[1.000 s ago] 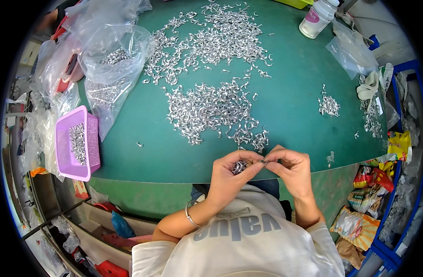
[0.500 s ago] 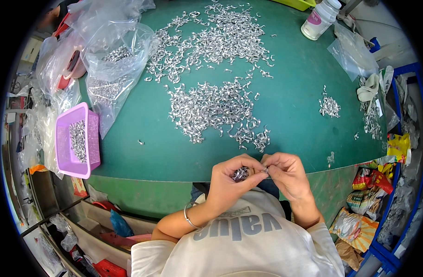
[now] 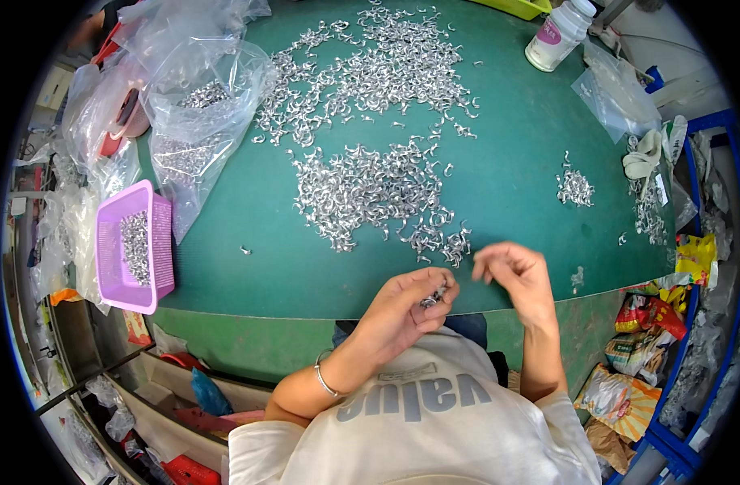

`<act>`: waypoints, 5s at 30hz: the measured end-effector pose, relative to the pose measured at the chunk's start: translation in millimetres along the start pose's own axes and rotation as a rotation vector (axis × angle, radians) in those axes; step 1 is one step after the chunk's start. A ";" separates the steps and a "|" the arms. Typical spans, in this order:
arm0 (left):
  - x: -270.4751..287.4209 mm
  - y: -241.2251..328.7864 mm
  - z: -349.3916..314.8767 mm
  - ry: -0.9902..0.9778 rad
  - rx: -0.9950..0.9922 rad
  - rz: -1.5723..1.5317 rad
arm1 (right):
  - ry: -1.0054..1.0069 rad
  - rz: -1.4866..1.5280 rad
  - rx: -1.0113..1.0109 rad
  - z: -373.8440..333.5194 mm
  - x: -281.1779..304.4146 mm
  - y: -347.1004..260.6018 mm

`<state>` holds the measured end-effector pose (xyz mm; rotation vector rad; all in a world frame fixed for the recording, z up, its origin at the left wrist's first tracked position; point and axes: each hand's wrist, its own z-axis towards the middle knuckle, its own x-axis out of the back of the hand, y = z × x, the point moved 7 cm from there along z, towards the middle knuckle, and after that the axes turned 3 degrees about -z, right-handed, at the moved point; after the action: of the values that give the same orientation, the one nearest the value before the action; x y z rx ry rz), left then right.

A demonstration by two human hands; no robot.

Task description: The person picks up and connects small silver-colored metal components by hand at a workstation, occasionally sorting them from a pile or placing them into a pink container.

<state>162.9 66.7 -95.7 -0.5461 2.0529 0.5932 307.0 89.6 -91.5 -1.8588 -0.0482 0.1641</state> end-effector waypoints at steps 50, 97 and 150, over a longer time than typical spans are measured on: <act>-5.3 27.4 -2.3 0.118 -0.493 0.689 | 0.023 0.032 0.286 -10.3 -27.5 -21.0; 26.0 8.8 14.7 0.130 -0.197 0.164 | 0.367 -1.097 0.569 16.4 -23.5 -13.4; -63.2 160.4 76.3 0.259 -0.367 0.250 | -0.004 -1.167 0.661 290.0 1.1 -140.8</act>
<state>149.7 248.1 -46.1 -0.6064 2.2879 1.1117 275.3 406.1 -38.7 -0.9471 -0.9370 -0.5654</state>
